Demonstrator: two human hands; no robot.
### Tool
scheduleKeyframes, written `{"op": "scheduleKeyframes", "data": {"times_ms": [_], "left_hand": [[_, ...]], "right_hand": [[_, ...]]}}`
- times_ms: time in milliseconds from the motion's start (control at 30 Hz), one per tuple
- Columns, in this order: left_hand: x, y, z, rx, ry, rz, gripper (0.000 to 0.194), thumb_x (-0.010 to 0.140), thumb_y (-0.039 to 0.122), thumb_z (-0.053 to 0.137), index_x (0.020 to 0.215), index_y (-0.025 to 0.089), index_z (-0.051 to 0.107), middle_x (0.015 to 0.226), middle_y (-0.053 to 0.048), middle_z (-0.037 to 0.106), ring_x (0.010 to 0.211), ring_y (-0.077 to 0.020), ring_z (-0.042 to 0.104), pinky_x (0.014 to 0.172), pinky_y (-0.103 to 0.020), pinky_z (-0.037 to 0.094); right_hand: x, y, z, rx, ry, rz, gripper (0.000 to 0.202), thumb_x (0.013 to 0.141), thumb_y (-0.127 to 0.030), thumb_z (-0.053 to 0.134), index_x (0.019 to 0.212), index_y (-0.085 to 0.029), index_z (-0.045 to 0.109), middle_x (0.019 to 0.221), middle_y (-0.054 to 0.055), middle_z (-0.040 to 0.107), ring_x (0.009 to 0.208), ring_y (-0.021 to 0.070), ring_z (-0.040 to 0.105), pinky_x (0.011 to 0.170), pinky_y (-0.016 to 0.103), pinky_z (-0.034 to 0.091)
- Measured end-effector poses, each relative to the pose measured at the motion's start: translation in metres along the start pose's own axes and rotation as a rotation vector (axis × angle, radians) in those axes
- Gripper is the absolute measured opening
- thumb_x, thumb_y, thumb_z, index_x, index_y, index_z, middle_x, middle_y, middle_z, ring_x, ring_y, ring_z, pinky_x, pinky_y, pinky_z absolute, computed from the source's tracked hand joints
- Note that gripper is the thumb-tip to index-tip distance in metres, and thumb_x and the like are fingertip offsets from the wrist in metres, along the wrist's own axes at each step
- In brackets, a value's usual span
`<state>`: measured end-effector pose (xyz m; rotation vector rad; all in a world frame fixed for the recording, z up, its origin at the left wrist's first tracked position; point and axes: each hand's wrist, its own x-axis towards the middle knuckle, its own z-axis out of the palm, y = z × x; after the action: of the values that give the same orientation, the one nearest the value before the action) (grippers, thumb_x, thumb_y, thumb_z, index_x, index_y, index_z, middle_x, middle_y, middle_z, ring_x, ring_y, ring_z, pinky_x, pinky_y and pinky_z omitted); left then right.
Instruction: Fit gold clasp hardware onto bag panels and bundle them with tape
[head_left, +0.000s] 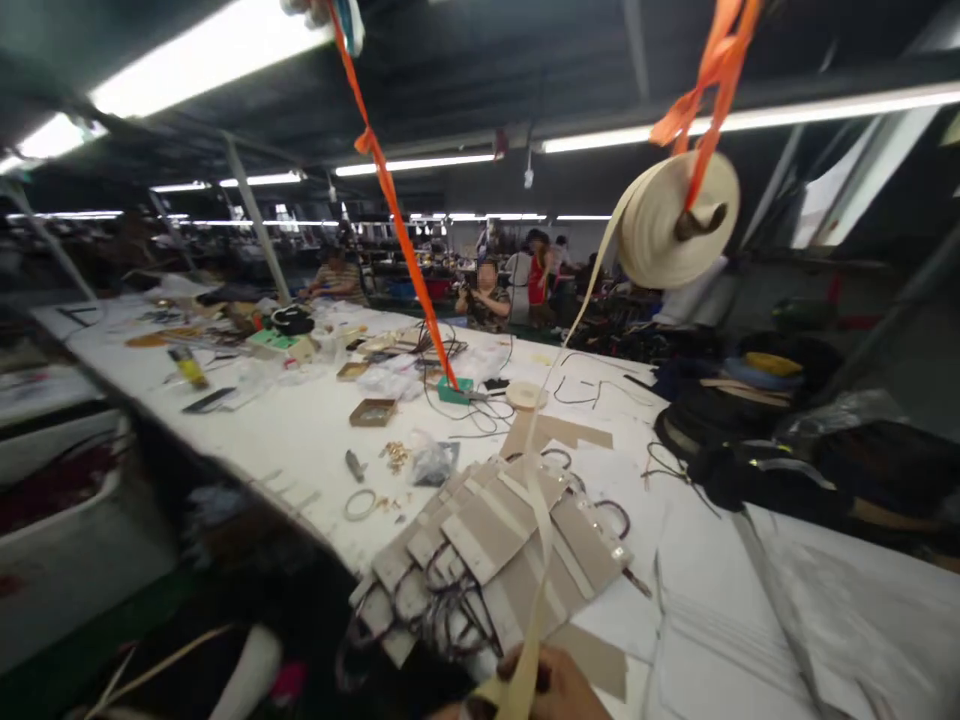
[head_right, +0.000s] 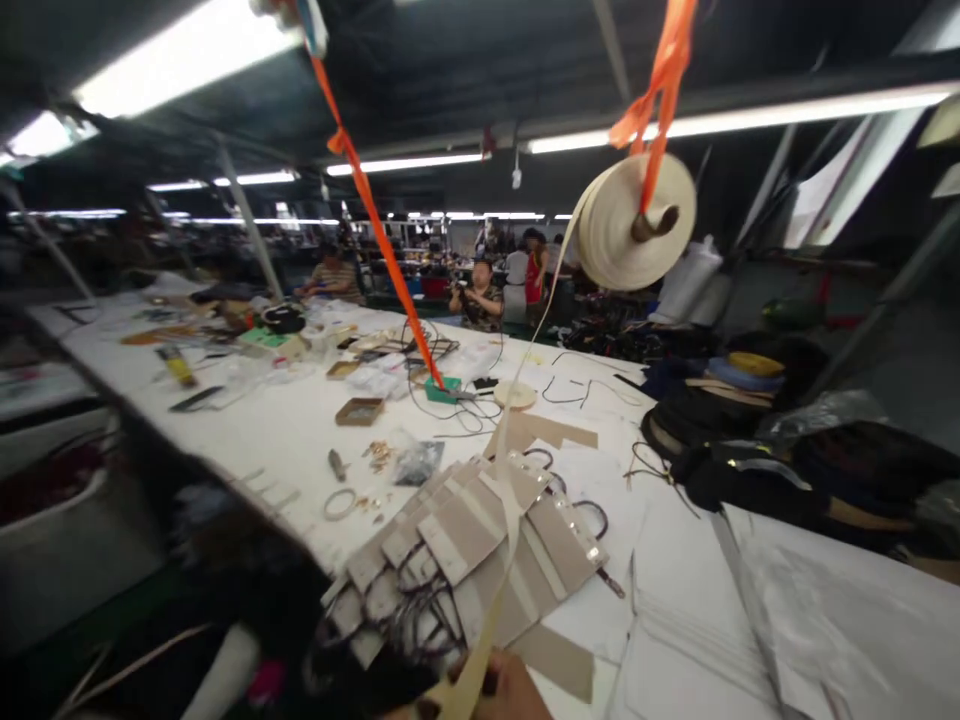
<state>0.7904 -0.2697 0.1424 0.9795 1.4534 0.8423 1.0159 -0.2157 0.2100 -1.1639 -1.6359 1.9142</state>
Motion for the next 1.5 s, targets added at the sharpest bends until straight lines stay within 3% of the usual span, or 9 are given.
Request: {"op": "scheduleKeyframes", "data": {"times_ms": [67, 167, 333, 533, 667, 900, 1167, 1433, 1500], "left_hand": [[-0.035, -0.002, 0.014, -0.086, -0.039, 0.045, 0.072, 0.064, 0.069, 0.083, 0.119, 0.023, 0.077, 0.104, -0.009, 0.078, 0.104, -0.0372, 0.071, 0.095, -0.049, 0.055], [-0.046, 0.025, 0.032, -0.183, -0.02, 0.131, 0.077, 0.069, 0.054, 0.088, 0.135, 0.02, 0.068, 0.123, -0.013, 0.074, 0.123, -0.0351, 0.062, 0.112, -0.047, 0.043], [-0.03, 0.057, 0.056, -0.386, -0.05, -0.013, 0.062, 0.086, 0.05, 0.078, 0.136, 0.015, 0.067, 0.11, -0.012, 0.075, 0.09, -0.021, 0.069, 0.08, -0.029, 0.051], [-0.032, 0.049, 0.082, -0.44, 0.09, -0.097, 0.056, 0.083, 0.058, 0.078, 0.112, 0.01, 0.075, 0.074, -0.004, 0.069, 0.058, -0.0104, 0.055, 0.056, -0.022, 0.039], [-0.037, 0.05, 0.089, -0.39, 0.057, -0.093, 0.048, 0.082, 0.05, 0.079, 0.113, 0.013, 0.073, 0.078, -0.004, 0.071, 0.061, -0.0113, 0.058, 0.059, -0.022, 0.042], [-0.034, 0.059, 0.099, -0.148, 0.044, 0.006, 0.04, 0.08, 0.049, 0.08, 0.094, 0.013, 0.071, 0.076, -0.004, 0.07, 0.069, -0.0157, 0.064, 0.065, -0.026, 0.047], [-0.034, 0.047, 0.109, -0.2, 0.249, 0.153, 0.079, 0.083, 0.061, 0.074, 0.142, 0.012, 0.055, 0.129, -0.019, 0.068, 0.108, -0.0271, 0.069, 0.093, -0.039, 0.054], [-0.038, 0.06, 0.113, 0.134, 0.036, 0.169, 0.032, 0.087, 0.046, 0.067, 0.093, 0.017, 0.079, 0.09, -0.004, 0.076, 0.088, -0.0229, 0.066, 0.08, -0.032, 0.051], [-0.035, 0.051, 0.111, 0.121, 0.06, 0.115, 0.028, 0.086, 0.044, 0.07, 0.084, 0.017, 0.077, 0.082, -0.003, 0.073, 0.083, -0.0224, 0.066, 0.072, -0.031, 0.05]], "right_hand": [[-0.003, 0.003, 0.003, 0.11, 0.051, 0.01, 0.053, 0.068, -0.055, 0.085, 0.104, -0.016, 0.075, 0.091, 0.006, 0.078, 0.088, 0.0261, 0.073, 0.081, 0.033, 0.056], [0.0, -0.005, -0.007, 0.125, -0.065, 0.012, 0.057, 0.07, -0.054, 0.084, 0.11, -0.015, 0.074, 0.097, 0.007, 0.079, 0.086, 0.0236, 0.072, 0.081, 0.033, 0.055], [0.004, -0.02, -0.038, 0.097, -0.169, 0.004, 0.06, 0.071, -0.055, 0.083, 0.114, -0.015, 0.074, 0.09, 0.006, 0.078, 0.079, 0.0224, 0.071, 0.077, 0.034, 0.055], [-0.002, 0.001, -0.058, 0.151, -0.053, 0.075, 0.054, 0.066, -0.05, 0.084, 0.104, -0.013, 0.075, 0.076, 0.004, 0.074, 0.069, 0.0182, 0.065, 0.068, 0.03, 0.051], [-0.012, 0.007, -0.068, 0.202, -0.064, 0.145, 0.058, 0.066, -0.051, 0.082, 0.109, -0.012, 0.072, 0.069, 0.002, 0.071, 0.058, 0.0157, 0.061, 0.058, 0.028, 0.046], [-0.031, -0.001, -0.074, -0.098, 0.025, 0.006, 0.04, 0.074, -0.045, 0.073, 0.101, -0.016, 0.077, 0.082, 0.007, 0.077, 0.072, 0.0215, 0.069, 0.07, 0.033, 0.054], [-0.036, 0.009, -0.078, -0.011, 0.181, 0.049, 0.049, 0.073, -0.04, 0.069, 0.111, -0.01, 0.075, 0.082, 0.009, 0.077, 0.065, 0.0198, 0.068, 0.06, 0.029, 0.053], [-0.048, 0.002, -0.059, -0.275, 0.002, -0.211, 0.041, 0.082, -0.038, 0.06, 0.116, -0.021, 0.076, 0.111, 0.011, 0.077, 0.107, 0.0292, 0.071, 0.098, 0.04, 0.056], [-0.046, 0.003, -0.05, -0.376, 0.007, -0.241, 0.033, 0.081, -0.041, 0.064, 0.108, -0.029, 0.079, 0.105, 0.007, 0.078, 0.106, 0.0325, 0.072, 0.094, 0.042, 0.058]]}}
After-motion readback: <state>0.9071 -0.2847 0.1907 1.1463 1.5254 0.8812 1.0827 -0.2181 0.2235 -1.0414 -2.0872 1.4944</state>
